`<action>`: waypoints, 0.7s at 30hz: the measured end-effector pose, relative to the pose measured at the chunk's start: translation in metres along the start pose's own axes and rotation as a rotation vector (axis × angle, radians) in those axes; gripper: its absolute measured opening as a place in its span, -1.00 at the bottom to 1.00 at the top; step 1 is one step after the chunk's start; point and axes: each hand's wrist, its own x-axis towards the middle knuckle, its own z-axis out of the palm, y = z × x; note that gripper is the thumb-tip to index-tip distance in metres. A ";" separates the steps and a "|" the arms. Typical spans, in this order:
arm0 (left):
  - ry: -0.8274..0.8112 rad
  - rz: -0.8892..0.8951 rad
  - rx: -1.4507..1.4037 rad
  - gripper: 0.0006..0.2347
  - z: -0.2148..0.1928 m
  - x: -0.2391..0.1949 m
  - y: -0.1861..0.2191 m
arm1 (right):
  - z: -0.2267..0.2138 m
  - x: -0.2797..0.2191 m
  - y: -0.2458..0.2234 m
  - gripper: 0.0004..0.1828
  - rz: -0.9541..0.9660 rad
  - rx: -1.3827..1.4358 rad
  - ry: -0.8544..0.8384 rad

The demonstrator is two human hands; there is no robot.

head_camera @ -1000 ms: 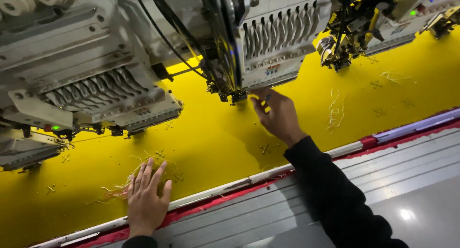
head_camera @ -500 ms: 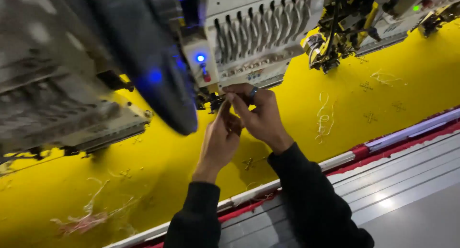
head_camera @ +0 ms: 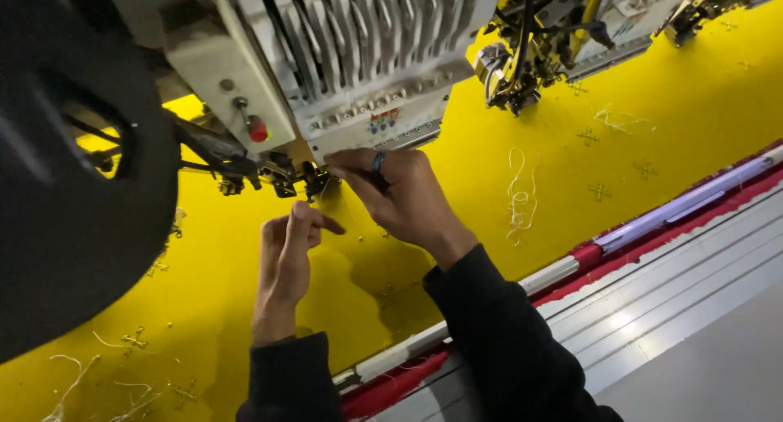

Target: The person threads a white filament through the tension guides and needle area of an industrial embroidery machine. They pull the thread through the mechanism and adjust the spool on the machine's thread rack.

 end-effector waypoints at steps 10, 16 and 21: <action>0.225 0.311 0.237 -0.67 0.003 0.012 0.023 | 0.003 0.005 -0.020 -0.80 0.013 -0.208 -0.225; 0.125 0.357 0.275 -0.70 0.011 0.020 0.006 | 0.007 -0.001 0.001 -0.81 0.180 -0.339 -0.492; 0.164 0.193 0.307 -0.59 0.001 0.022 -0.018 | 0.005 0.001 -0.013 -0.67 0.147 -0.361 -0.380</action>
